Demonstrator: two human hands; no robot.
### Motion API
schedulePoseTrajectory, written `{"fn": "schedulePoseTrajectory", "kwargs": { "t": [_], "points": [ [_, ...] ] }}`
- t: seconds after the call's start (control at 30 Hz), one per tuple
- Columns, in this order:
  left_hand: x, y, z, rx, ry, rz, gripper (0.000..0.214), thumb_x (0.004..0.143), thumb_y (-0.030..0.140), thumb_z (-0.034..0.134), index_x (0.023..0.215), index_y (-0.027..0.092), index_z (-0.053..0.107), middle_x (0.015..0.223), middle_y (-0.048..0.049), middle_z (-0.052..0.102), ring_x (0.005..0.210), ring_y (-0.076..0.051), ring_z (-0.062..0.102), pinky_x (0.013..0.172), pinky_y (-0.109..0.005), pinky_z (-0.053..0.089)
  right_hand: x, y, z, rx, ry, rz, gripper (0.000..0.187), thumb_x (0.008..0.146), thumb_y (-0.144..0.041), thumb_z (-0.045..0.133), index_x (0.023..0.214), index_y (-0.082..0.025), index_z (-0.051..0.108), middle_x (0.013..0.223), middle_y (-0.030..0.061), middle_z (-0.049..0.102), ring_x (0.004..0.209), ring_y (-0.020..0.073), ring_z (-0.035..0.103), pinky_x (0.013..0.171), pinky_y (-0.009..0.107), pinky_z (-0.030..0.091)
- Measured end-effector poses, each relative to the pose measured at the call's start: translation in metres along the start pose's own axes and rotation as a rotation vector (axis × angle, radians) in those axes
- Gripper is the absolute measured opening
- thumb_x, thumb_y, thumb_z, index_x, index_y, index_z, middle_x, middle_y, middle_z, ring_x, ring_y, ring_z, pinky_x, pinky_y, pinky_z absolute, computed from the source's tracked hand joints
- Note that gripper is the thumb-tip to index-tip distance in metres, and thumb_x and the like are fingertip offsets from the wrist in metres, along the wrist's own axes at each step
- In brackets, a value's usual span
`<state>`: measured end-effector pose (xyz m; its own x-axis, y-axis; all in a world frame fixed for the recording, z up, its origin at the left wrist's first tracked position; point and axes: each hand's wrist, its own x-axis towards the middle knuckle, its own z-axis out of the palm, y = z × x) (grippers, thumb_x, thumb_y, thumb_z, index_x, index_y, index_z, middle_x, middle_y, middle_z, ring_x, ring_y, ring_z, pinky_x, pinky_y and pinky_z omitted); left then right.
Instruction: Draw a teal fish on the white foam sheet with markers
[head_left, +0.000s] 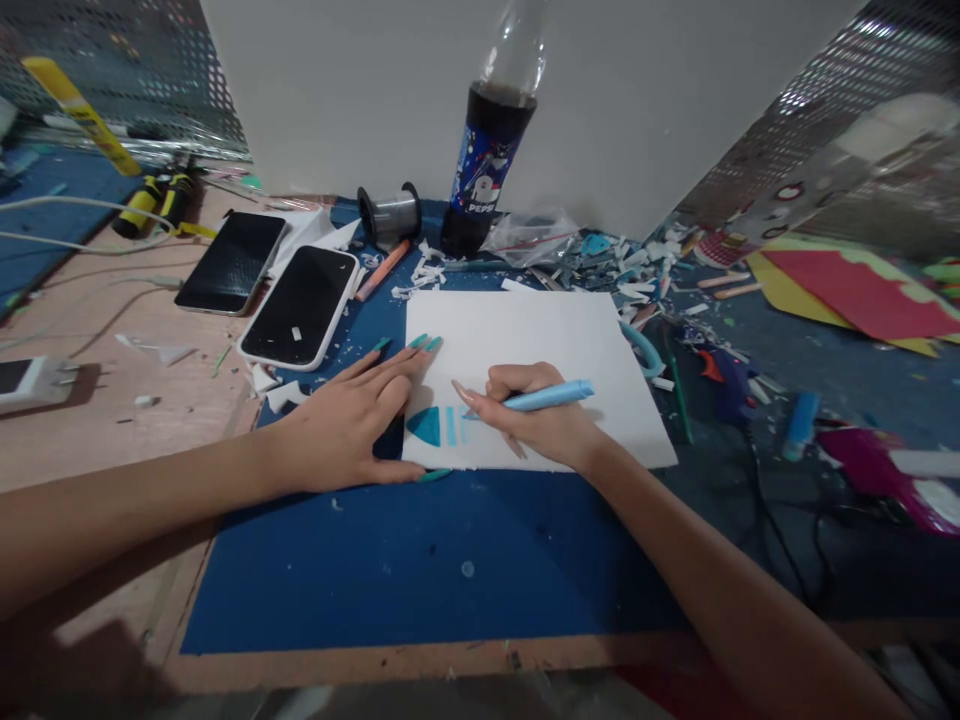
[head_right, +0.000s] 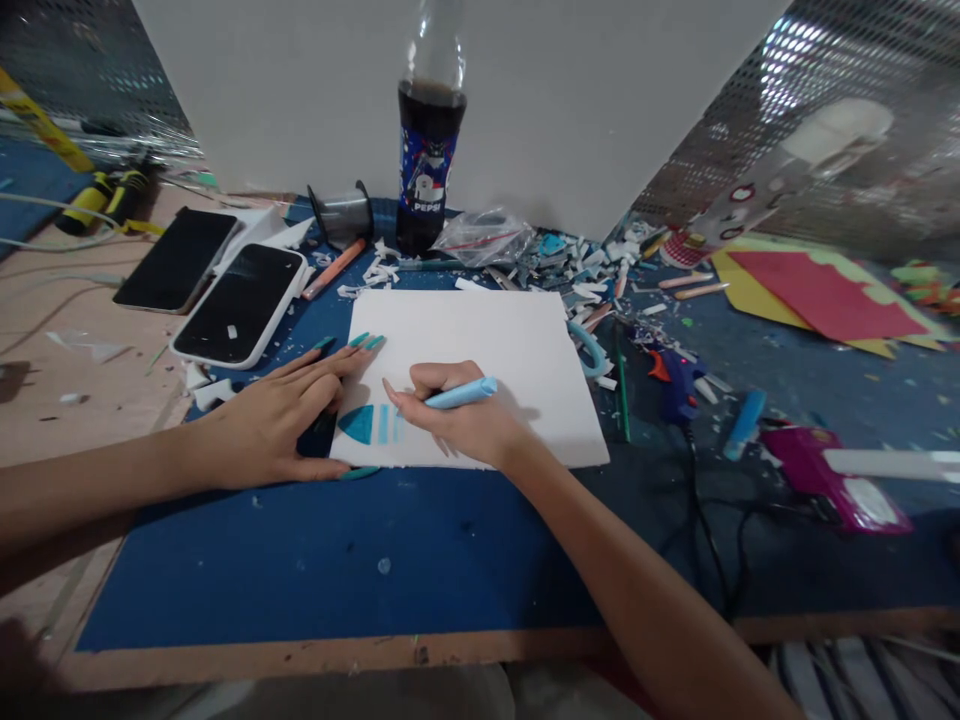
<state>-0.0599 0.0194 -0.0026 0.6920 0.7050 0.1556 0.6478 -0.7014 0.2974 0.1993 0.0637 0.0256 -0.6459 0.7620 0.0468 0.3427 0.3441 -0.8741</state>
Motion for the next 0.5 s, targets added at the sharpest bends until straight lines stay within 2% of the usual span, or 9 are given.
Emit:
{"fn": "schedulePoseTrajectory", "kwargs": {
  "t": [0.1, 0.27, 0.37, 0.5],
  "points": [
    [-0.0001, 0.0000, -0.0004, 0.003, 0.012, 0.013, 0.060, 0.092, 0.073, 0.054, 0.113, 0.017, 0.049, 0.163, -0.0265, 0.031, 0.153, -0.038, 0.029, 0.122, -0.059, 0.034, -0.0001, 0.0004, 0.0003, 0.026, -0.099, -0.025, 0.046, 0.091, -0.029, 0.062, 0.057, -0.022, 0.032, 0.049, -0.0070, 0.035, 0.048, 0.0087, 0.038, 0.054, 0.026, 0.036],
    [-0.0005, -0.0009, -0.0005, -0.011, 0.008, 0.007, 0.059, 0.091, 0.075, 0.052, 0.105, 0.019, 0.050, 0.161, -0.0266, 0.033, 0.152, -0.039, 0.029, 0.121, -0.060, 0.035, 0.0004, -0.0013, 0.0021, -0.001, 0.039, 0.008, 0.046, 0.092, -0.030, 0.061, 0.057, -0.022, 0.032, 0.049, -0.0068, 0.036, 0.047, 0.0080, 0.037, 0.051, 0.025, 0.035],
    [-0.0005, -0.0010, -0.0001, -0.015, 0.011, 0.004, 0.059, 0.091, 0.075, 0.055, 0.107, 0.019, 0.050, 0.162, -0.0255, 0.033, 0.152, -0.038, 0.029, 0.122, -0.058, 0.034, 0.0010, -0.0020, 0.0024, 0.042, -0.079, -0.010, 0.047, 0.090, -0.029, 0.062, 0.056, -0.022, 0.030, 0.048, -0.0071, 0.034, 0.047, 0.0079, 0.038, 0.053, 0.025, 0.038],
    [-0.0002, -0.0006, -0.0001, -0.012, 0.008, 0.004, 0.059, 0.091, 0.075, 0.053, 0.107, 0.018, 0.051, 0.161, -0.0271, 0.034, 0.152, -0.038, 0.029, 0.122, -0.059, 0.034, 0.0012, -0.0012, 0.0026, 0.013, 0.045, 0.007, 0.046, 0.091, -0.029, 0.060, 0.057, -0.022, 0.030, 0.049, -0.0066, 0.035, 0.048, 0.0078, 0.036, 0.051, 0.025, 0.036]
  ]
}}
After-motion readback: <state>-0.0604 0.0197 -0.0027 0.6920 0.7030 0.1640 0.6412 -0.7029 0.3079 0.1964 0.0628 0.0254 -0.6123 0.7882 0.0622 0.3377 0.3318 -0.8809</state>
